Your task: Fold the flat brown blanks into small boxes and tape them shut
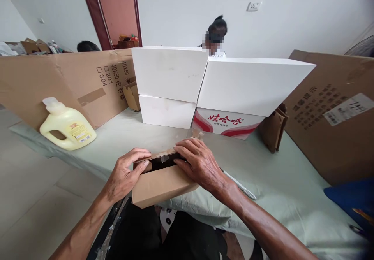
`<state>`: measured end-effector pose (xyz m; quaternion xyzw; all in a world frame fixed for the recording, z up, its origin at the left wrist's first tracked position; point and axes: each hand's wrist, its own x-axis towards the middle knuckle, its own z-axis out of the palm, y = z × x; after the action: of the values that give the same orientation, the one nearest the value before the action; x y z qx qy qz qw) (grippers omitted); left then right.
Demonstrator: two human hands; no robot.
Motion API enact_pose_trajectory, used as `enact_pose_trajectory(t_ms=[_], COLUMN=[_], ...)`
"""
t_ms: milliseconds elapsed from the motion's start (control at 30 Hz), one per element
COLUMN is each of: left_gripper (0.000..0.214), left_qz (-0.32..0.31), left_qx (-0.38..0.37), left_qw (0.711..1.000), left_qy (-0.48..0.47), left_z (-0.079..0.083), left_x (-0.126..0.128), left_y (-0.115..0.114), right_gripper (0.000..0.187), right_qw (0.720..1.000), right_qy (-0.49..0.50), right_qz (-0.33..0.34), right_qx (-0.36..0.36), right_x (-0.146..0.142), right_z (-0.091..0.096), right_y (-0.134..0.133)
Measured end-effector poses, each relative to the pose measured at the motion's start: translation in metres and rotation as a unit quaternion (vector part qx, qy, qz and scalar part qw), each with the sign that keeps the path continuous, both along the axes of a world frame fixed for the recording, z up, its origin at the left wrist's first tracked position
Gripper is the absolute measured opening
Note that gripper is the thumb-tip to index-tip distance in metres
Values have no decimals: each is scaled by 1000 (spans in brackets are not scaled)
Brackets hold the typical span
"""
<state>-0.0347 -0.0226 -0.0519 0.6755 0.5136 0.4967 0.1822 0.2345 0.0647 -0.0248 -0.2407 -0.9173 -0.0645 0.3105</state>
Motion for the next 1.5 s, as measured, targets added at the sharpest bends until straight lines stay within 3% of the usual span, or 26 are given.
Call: enact_pose_trajectory(t_ms=[200, 400, 700, 933, 1033, 1167, 1233, 1500], left_gripper=[20, 20, 21, 24, 25, 17, 17, 18], left_qz=[5, -5, -15, -35, -42, -49, -63, -67], left_qx=[16, 30, 80, 136, 140, 140, 139, -1], left_qw=[1000, 999, 996, 988, 987, 985, 983, 997], left_qy=[6, 12, 33, 59, 69, 89, 102, 41], left_z=[-4, -6, -12, -16, -16, -11, -6, 33], left_x=[0, 3, 1, -2, -3, -4, -6, 5], left_y=[6, 5, 5, 8, 6, 1, 0, 13], right_gripper=[18, 25, 25, 22, 24, 40, 47, 55], right_qw=[993, 989, 980, 947, 906, 807, 783, 783], right_qy=[-14, 24, 112, 183, 233, 331, 343, 315], right_qz=[36, 93, 142, 68, 43, 47, 59, 108], right_qx=[111, 116, -77, -254, -350, -486, -516, -526], right_x=[-22, -28, -31, -36, -38, -37, -35, -31], right_z=[3, 2, 2, 4, 11, 20, 22, 27], right_y=[11, 12, 8, -2, 2, 11, 13, 5])
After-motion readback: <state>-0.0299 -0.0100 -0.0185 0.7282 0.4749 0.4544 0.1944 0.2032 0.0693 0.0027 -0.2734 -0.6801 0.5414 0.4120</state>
